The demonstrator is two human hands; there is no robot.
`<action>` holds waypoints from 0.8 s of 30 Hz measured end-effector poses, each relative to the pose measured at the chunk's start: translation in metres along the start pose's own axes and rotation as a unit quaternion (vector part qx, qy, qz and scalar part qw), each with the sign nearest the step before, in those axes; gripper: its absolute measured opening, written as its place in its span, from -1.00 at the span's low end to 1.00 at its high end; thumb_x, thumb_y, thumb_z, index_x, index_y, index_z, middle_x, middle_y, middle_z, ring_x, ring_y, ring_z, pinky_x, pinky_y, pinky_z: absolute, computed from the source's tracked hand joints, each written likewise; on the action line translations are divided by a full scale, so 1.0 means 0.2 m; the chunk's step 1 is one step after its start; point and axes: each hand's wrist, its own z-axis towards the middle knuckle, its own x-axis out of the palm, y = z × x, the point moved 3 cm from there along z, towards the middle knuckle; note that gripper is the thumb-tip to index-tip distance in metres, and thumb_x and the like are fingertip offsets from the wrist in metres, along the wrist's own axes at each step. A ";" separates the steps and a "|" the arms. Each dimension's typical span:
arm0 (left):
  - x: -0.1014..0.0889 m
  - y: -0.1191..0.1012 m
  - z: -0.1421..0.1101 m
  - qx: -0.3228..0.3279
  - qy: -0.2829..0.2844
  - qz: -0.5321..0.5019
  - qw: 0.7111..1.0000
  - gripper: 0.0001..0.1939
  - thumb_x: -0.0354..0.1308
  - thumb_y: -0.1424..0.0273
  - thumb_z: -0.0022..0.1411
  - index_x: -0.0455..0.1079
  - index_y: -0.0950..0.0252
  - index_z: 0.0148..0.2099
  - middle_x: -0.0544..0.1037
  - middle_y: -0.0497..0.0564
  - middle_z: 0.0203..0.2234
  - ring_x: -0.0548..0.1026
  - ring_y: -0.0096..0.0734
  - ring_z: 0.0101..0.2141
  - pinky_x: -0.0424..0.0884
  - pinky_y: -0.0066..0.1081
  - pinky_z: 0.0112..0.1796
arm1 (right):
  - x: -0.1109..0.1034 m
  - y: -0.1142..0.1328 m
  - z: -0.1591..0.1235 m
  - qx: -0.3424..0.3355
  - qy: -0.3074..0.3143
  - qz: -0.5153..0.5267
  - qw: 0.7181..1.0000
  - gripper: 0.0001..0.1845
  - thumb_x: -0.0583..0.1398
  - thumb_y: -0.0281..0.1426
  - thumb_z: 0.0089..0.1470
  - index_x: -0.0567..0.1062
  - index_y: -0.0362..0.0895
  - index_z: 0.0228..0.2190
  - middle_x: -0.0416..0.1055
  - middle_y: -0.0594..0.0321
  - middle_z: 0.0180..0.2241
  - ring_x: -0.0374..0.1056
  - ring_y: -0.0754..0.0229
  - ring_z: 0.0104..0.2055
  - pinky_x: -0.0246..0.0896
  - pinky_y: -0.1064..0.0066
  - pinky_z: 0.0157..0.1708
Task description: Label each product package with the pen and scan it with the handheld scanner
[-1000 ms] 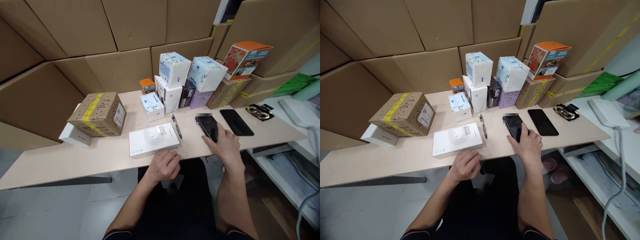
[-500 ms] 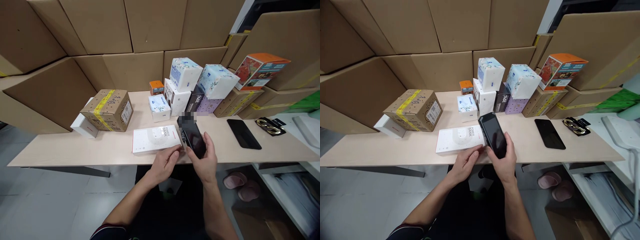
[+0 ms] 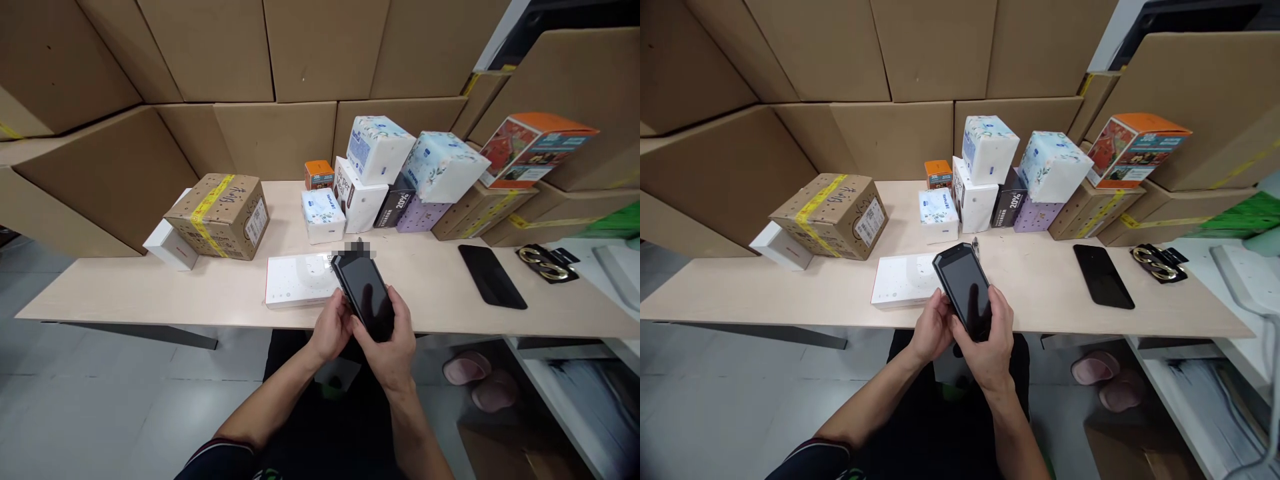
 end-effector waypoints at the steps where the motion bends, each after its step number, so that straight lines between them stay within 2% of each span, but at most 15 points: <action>1: 0.01 0.00 0.00 -0.006 0.003 -0.002 1.000 -0.51 0.26 0.04 0.18 0.56 0.35 -0.06 0.65 0.15 -0.10 0.46 0.01 0.15 0.26 -0.09 0.23 | 0.00 -0.01 0.00 -0.001 -0.002 -0.004 1.000 -0.15 0.35 -0.30 0.04 0.18 -0.08 0.30 0.37 -0.07 0.16 0.34 -0.09 0.20 0.39 -0.01 0.10; 8: 0.03 -0.04 0.01 0.012 0.024 -0.004 1.000 -0.65 0.26 0.13 0.20 0.55 0.29 -0.12 0.67 0.06 -0.19 0.52 -0.06 0.09 0.32 -0.13 0.20 | 0.00 0.01 -0.01 -0.032 -0.018 -0.026 0.999 -0.13 0.36 -0.32 0.02 0.18 -0.09 0.30 0.36 -0.08 0.15 0.34 -0.11 0.20 0.40 -0.03 0.09; 17: 0.01 -0.04 0.01 -0.015 0.028 0.013 0.999 -0.57 0.21 0.08 0.21 0.51 0.28 -0.03 0.65 0.09 -0.11 0.50 -0.02 0.12 0.33 -0.06 0.20 | -0.01 0.03 -0.01 -0.042 -0.017 -0.057 0.997 -0.15 0.34 -0.27 0.05 0.16 -0.06 0.30 0.35 -0.09 0.15 0.34 -0.15 0.18 0.40 -0.14 0.06; 24: 0.01 -0.05 0.01 -0.010 0.039 0.007 0.999 -0.61 0.20 0.09 0.21 0.53 0.28 -0.09 0.66 0.07 -0.13 0.50 -0.04 0.12 0.32 -0.10 0.21 | -0.01 0.05 0.00 -0.060 -0.019 -0.063 0.996 -0.13 0.36 -0.29 0.04 0.16 -0.09 0.31 0.34 -0.14 0.15 0.34 -0.18 0.18 0.40 -0.16 0.05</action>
